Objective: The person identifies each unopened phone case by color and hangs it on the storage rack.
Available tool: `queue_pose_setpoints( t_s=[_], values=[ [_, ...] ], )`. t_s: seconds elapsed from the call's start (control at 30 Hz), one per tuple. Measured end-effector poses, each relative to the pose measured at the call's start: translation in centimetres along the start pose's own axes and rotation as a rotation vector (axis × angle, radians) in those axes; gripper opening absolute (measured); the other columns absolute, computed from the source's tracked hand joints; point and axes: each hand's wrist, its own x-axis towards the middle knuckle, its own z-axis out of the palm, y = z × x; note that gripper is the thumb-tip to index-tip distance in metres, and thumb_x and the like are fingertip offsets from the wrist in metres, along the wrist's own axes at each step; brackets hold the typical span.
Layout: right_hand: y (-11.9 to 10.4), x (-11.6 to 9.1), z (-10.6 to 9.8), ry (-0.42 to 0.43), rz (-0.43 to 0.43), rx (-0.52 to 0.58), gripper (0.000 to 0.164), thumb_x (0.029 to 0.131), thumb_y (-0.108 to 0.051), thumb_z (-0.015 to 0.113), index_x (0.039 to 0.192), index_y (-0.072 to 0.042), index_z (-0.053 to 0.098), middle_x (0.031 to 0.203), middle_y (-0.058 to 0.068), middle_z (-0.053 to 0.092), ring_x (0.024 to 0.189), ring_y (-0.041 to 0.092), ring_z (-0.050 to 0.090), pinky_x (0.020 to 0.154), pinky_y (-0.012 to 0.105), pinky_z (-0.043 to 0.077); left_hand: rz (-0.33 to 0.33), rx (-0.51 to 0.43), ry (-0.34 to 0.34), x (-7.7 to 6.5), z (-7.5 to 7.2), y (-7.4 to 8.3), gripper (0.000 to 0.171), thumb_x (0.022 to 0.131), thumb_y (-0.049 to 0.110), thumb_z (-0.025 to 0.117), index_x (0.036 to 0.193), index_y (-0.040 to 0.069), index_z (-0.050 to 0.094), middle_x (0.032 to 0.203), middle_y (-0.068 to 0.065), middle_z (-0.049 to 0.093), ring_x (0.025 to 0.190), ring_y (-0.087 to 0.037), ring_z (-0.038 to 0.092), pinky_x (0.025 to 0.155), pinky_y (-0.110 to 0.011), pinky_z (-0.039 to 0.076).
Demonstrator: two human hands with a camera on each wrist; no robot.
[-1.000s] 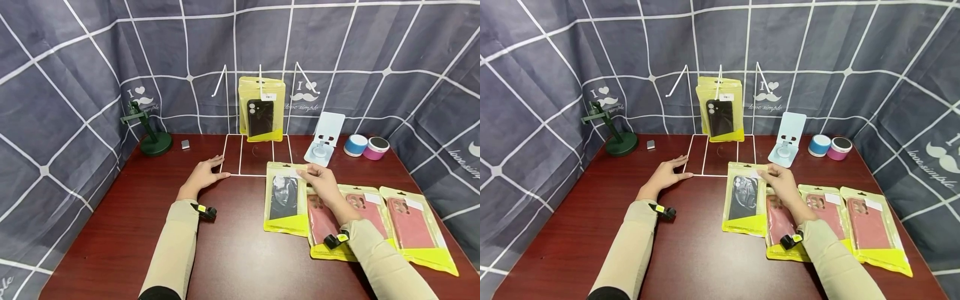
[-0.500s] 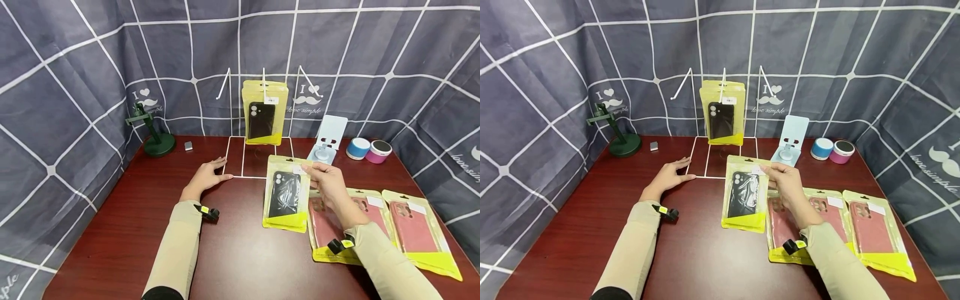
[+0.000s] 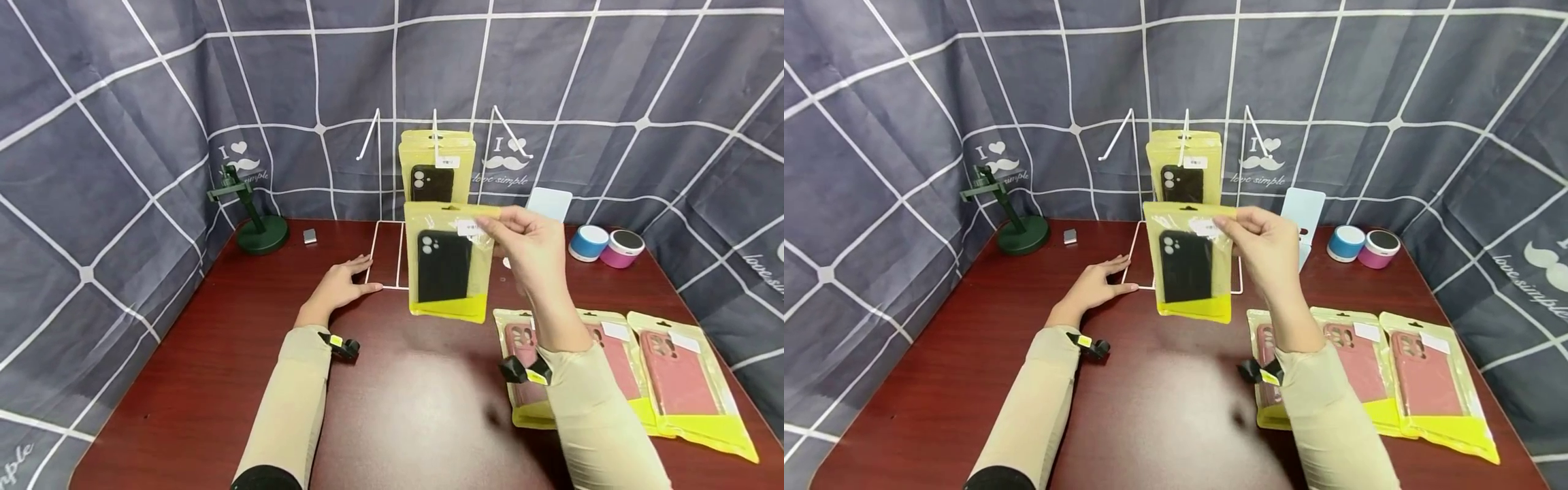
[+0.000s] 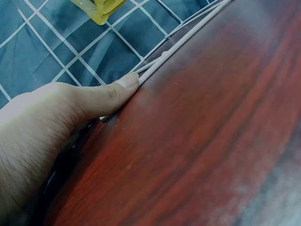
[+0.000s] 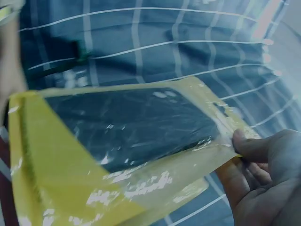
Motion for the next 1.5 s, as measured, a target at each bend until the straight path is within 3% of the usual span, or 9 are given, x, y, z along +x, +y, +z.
queue_pose_setpoints(
  t_s=[0.13,0.47,0.8,0.97,1.27,1.5],
  values=[
    [-1.3,1.2,1.5,0.033,-0.018,-0.005,0.018,0.082,-0.012,0.085,0.079,0.0,0.073,0.066,0.002,0.07,0.053,0.007,0.06,0.054,0.022,0.057,0.001,0.008,0.001,0.2,0.0,0.1,0.085,0.084,0.064,0.071,0.151,0.017,0.049,0.157,-0.005,0.042,0.146,-0.025,0.035,0.116,-0.047,0.032],
    [-1.9,3.4,3.1,0.122,-0.083,0.119,0.016,0.083,-0.011,0.084,0.088,0.002,0.078,0.069,0.007,0.071,0.048,0.009,0.057,0.046,0.018,0.051,-0.002,-0.008,-0.013,0.6,0.1,0.7,0.086,0.083,0.066,0.07,0.151,0.017,0.048,0.158,-0.002,0.041,0.148,-0.024,0.032,0.117,-0.048,0.031],
    [-0.6,4.7,3.1,0.147,-0.09,0.006,0.016,0.084,-0.016,0.084,0.085,-0.001,0.078,0.062,0.002,0.067,0.038,0.006,0.043,0.036,0.016,0.031,0.002,-0.016,0.006,0.4,0.7,0.7,0.085,0.083,0.065,0.071,0.15,0.017,0.05,0.157,-0.004,0.043,0.146,-0.025,0.036,0.116,-0.047,0.033],
    [0.2,5.3,3.4,0.17,-0.117,-0.027,0.017,0.085,-0.017,0.083,0.086,-0.001,0.078,0.059,0.002,0.062,0.038,0.005,0.038,0.037,0.018,0.027,0.01,-0.011,0.009,0.3,0.6,0.6,0.084,0.084,0.063,0.072,0.15,0.016,0.051,0.156,-0.005,0.043,0.146,-0.025,0.036,0.116,-0.046,0.033],
    [2.4,6.6,4.2,0.198,-0.154,-0.106,0.021,0.088,-0.019,0.081,0.091,0.001,0.077,0.068,-0.003,0.07,0.051,0.003,0.051,0.048,0.017,0.037,-0.011,-0.011,-0.001,0.1,0.3,0.2,0.084,0.084,0.065,0.071,0.15,0.017,0.05,0.157,-0.001,0.043,0.147,-0.024,0.034,0.117,-0.047,0.032],
    [3.6,7.4,4.8,0.197,-0.153,-0.06,0.021,0.092,-0.012,0.075,0.106,0.003,0.076,0.093,0.011,0.077,0.076,0.007,0.069,0.067,0.017,0.052,-0.016,0.002,-0.003,0.2,0.2,-0.3,0.085,0.084,0.067,0.069,0.151,0.019,0.049,0.157,0.001,0.042,0.147,-0.022,0.033,0.117,-0.047,0.031]
  ],
)
